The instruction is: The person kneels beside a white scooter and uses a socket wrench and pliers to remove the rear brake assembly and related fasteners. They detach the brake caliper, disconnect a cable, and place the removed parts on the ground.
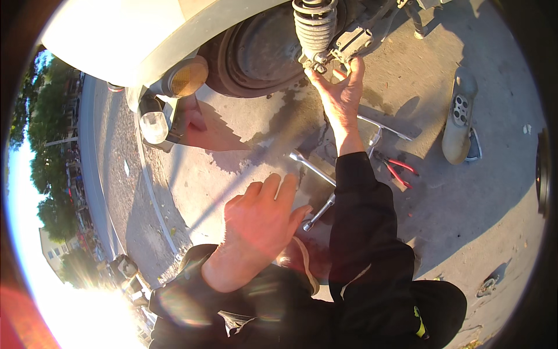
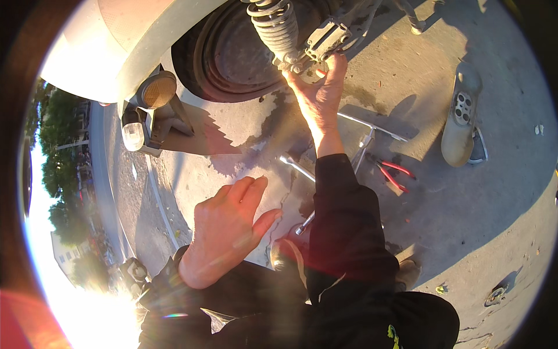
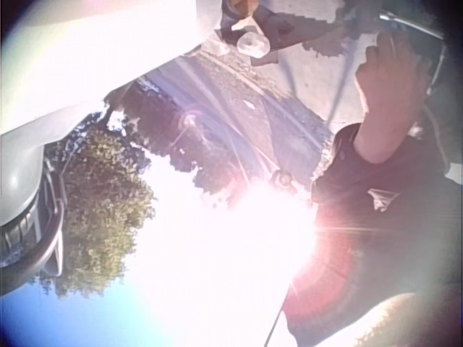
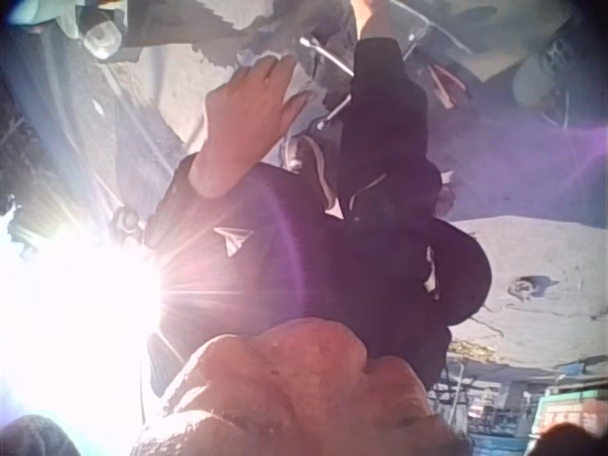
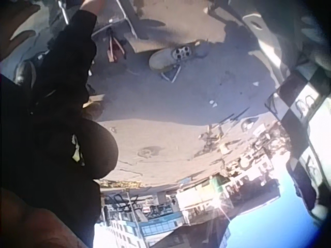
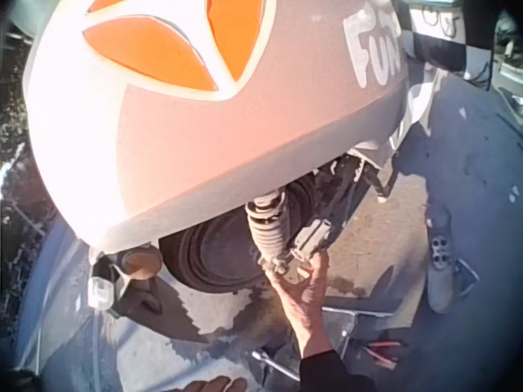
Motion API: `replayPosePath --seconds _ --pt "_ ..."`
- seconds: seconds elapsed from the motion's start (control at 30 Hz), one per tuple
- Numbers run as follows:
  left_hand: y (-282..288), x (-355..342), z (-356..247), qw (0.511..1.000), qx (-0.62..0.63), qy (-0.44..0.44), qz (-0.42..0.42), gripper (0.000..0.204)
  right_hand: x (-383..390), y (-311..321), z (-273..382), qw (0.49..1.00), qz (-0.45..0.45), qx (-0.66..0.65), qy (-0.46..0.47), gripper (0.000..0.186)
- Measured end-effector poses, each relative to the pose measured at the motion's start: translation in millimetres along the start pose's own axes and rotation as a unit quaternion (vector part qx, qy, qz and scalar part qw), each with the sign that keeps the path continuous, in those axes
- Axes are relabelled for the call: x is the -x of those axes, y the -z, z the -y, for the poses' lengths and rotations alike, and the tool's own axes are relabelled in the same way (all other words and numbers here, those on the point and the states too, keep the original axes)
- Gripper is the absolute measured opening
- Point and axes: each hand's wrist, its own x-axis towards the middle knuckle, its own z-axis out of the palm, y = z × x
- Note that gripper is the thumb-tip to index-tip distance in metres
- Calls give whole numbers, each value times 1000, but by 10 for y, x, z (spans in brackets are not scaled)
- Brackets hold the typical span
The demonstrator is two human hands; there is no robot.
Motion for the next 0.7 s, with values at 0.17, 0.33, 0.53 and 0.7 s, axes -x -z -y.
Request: replayPosePath --seconds 0.17,0.33,0.53,0.7 --pt "-84 -115 97 1000 11 -3 -23 46 56 -33 34 992 -15 -88 -92 82" --pt "-342 -477 301 992 76 2 -98 42 32 -2 123 996 43 5 -73 77" --pt "-614 -1382 398 806 570 117 -107 41 -91 115 188 993 79 -22 -80 62" --pt "-655 -1670 72 623 753 174 -125 46 -185 307 315 972 138 -68 -175 63"
